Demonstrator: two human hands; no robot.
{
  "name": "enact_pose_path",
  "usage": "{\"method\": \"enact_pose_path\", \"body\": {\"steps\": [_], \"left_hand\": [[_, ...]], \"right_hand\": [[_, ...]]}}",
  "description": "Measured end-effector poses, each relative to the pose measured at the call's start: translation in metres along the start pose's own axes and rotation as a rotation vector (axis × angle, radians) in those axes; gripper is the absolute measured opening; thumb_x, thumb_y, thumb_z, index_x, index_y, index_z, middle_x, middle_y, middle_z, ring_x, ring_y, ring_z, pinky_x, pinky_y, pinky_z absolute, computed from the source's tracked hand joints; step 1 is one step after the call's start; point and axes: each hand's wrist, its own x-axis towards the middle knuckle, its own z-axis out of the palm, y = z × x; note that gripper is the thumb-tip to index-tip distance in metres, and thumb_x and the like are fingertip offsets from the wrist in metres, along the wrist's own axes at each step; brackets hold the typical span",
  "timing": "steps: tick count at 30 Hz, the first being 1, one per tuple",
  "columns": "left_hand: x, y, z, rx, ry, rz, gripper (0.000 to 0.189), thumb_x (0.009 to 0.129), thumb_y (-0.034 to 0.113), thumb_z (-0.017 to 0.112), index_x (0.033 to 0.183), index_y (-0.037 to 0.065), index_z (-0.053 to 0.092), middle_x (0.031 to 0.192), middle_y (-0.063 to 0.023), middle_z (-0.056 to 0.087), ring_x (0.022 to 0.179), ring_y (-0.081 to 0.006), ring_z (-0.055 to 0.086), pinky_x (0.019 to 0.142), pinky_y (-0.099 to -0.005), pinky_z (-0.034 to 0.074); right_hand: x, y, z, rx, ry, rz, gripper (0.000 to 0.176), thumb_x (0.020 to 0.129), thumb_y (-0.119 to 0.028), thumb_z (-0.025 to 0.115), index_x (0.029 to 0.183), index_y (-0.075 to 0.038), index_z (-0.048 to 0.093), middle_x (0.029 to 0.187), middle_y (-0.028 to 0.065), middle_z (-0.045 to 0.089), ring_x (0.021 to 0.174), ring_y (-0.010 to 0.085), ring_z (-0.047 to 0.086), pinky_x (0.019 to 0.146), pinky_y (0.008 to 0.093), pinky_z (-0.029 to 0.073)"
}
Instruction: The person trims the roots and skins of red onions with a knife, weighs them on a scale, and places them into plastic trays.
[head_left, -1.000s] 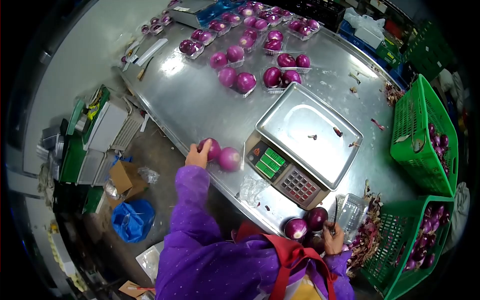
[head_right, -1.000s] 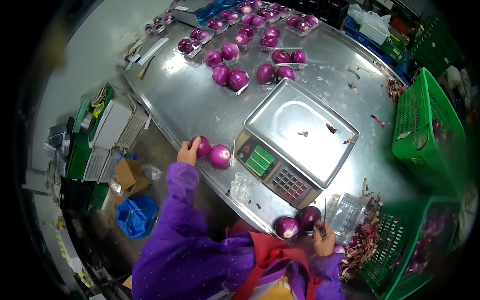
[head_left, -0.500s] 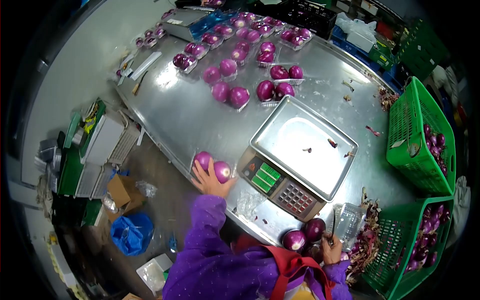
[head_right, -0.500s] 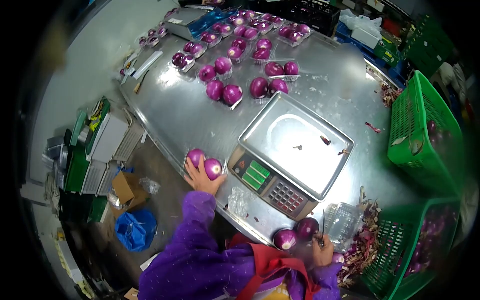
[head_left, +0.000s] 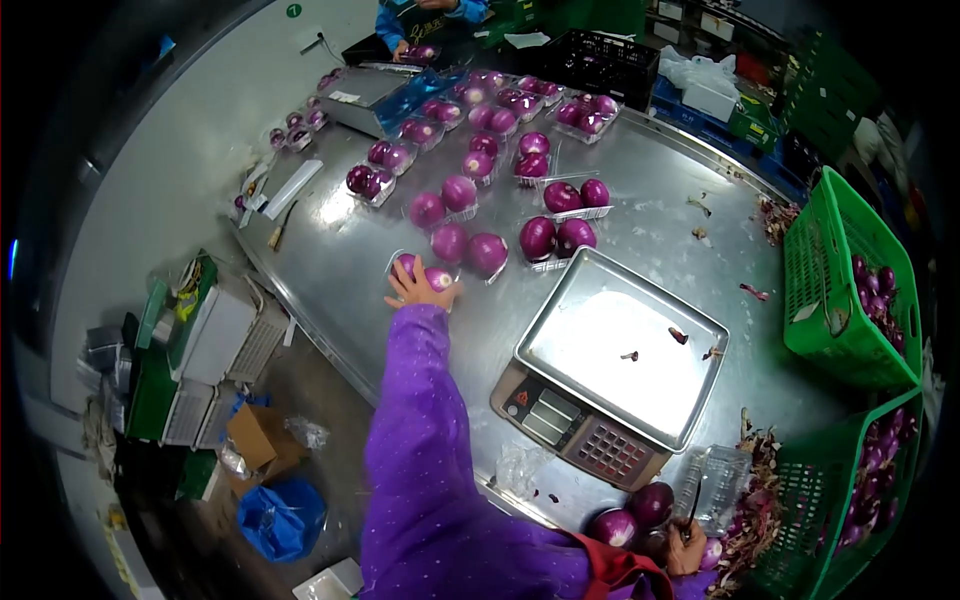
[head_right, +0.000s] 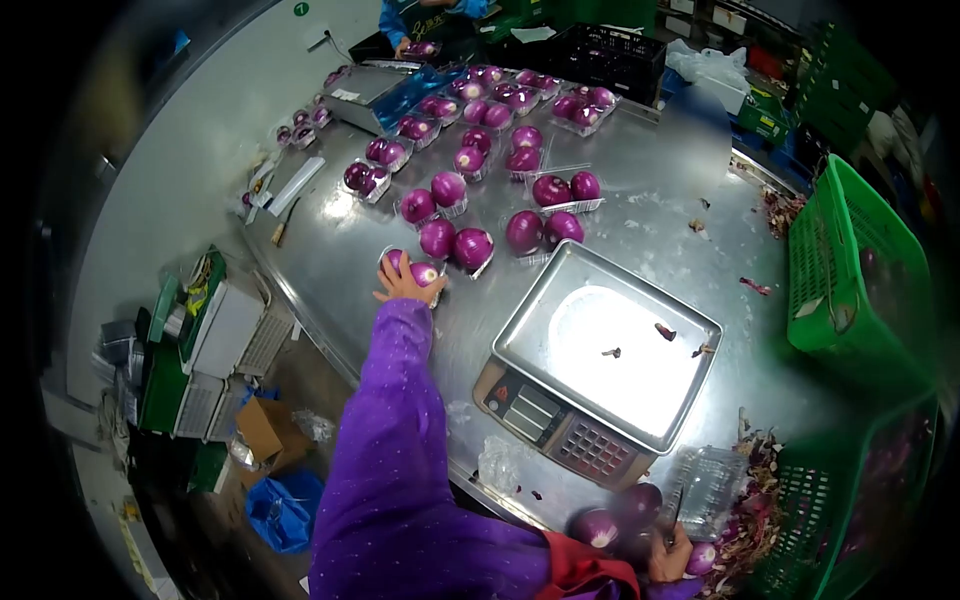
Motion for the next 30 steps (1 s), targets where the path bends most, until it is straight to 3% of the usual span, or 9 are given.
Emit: {"method": "enact_pose_path", "body": {"steps": [3,6,9,10,12,14,20,25,30], "left_hand": [[0.028,0.009,-0.008,0.068,-0.147,-0.013,0.11,0.059,0.059,0.075,0.148,0.024,0.021,0.156,-0.0112,0.006,0.143,-0.0357,0.008,0.108,-0.0663,0.014],[0.039,0.03,-0.027,0.26,-0.065,0.08,0.094,0.063,0.058,0.074,0.142,0.022,0.038,0.149,-0.0177,0.029,0.138,-0.0353,0.027,0.107,-0.0619,0.023],[-0.012,0.085,-0.066,-0.413,0.088,0.343,0.076,0.071,0.036,0.078,0.132,0.004,0.047,0.126,-0.0202,0.054,0.12,-0.0352,0.049,0.104,-0.0434,0.036],[0.004,0.082,-0.028,-0.581,0.216,0.53,0.062,0.074,0.023,0.077,0.127,0.002,0.051,0.125,-0.0185,0.055,0.116,-0.0317,0.053,0.101,-0.0397,0.039],[-0.035,0.128,-0.038,-0.758,0.151,0.699,0.041,0.081,0.012,0.07,0.118,0.0,0.057,0.114,-0.0146,0.061,0.104,-0.0245,0.058,0.093,-0.0338,0.045],[-0.095,0.183,-0.056,-1.057,-0.187,0.791,0.036,0.081,0.009,0.069,0.115,0.0,0.059,0.106,-0.0124,0.063,0.098,-0.0225,0.061,0.09,-0.0315,0.045],[-0.317,0.299,-0.071,-0.837,-0.691,1.514,0.032,0.074,0.005,0.072,0.105,0.002,0.064,0.1,-0.0133,0.066,0.093,-0.0254,0.064,0.083,-0.033,0.049],[-0.482,0.261,0.0,-0.115,-0.924,2.031,0.035,0.077,0.036,0.071,0.098,0.008,0.066,0.102,-0.0135,0.063,0.096,-0.0305,0.059,0.093,-0.0416,0.039],[-0.52,0.239,0.027,0.103,-0.852,1.889,0.026,0.077,0.031,0.068,0.086,0.007,0.065,0.091,-0.015,0.063,0.088,-0.0327,0.061,0.082,-0.0443,0.043]], "right_hand": [[-0.004,-0.002,0.0,-0.061,0.033,-0.074,0.006,0.083,-0.005,0.059,0.085,0.001,0.059,0.072,0.0029,0.058,0.068,0.0118,0.053,0.065,0.0276,0.045],[-0.008,0.009,-0.008,-0.162,0.039,0.032,0.02,0.081,-0.006,0.061,0.098,0.002,0.065,0.085,0.0156,0.068,0.081,0.0214,0.066,0.076,0.0325,0.05],[-0.013,0.004,-0.015,-0.183,0.046,-0.012,0.021,0.081,-0.013,0.062,0.097,0.0,0.065,0.083,0.0186,0.067,0.08,0.0274,0.067,0.074,0.0358,0.051],[-0.016,0.0,-0.018,-0.151,0.029,0.027,0.021,0.081,-0.015,0.062,0.096,-0.001,0.065,0.082,0.0186,0.067,0.078,0.0286,0.066,0.073,0.0368,0.05],[-0.017,0.008,-0.018,-0.113,0.053,-0.014,0.02,0.083,-0.017,0.061,0.094,-0.001,0.065,0.078,0.0188,0.065,0.072,0.0286,0.065,0.067,0.0371,0.049],[-0.019,0.004,-0.022,-0.082,0.081,0.013,0.02,0.084,-0.018,0.061,0.094,0.0,0.064,0.074,0.0193,0.063,0.066,0.0277,0.063,0.063,0.0376,0.048],[-0.036,0.038,-0.05,0.139,0.322,-0.054,0.016,0.085,-0.012,0.061,0.094,0.0,0.063,0.071,0.0135,0.063,0.062,0.0168,0.057,0.059,0.0315,0.045],[-0.069,0.067,-0.094,0.249,0.488,0.04,0.016,0.084,-0.007,0.061,0.097,0.002,0.063,0.076,0.0071,0.064,0.066,0.011,0.057,0.062,0.0269,0.046],[-0.09,0.08,-0.118,0.313,0.557,0.125,0.013,0.086,-0.004,0.06,0.096,0.003,0.062,0.081,0.0075,0.064,0.074,0.0137,0.059,0.069,0.0285,0.047]]}}
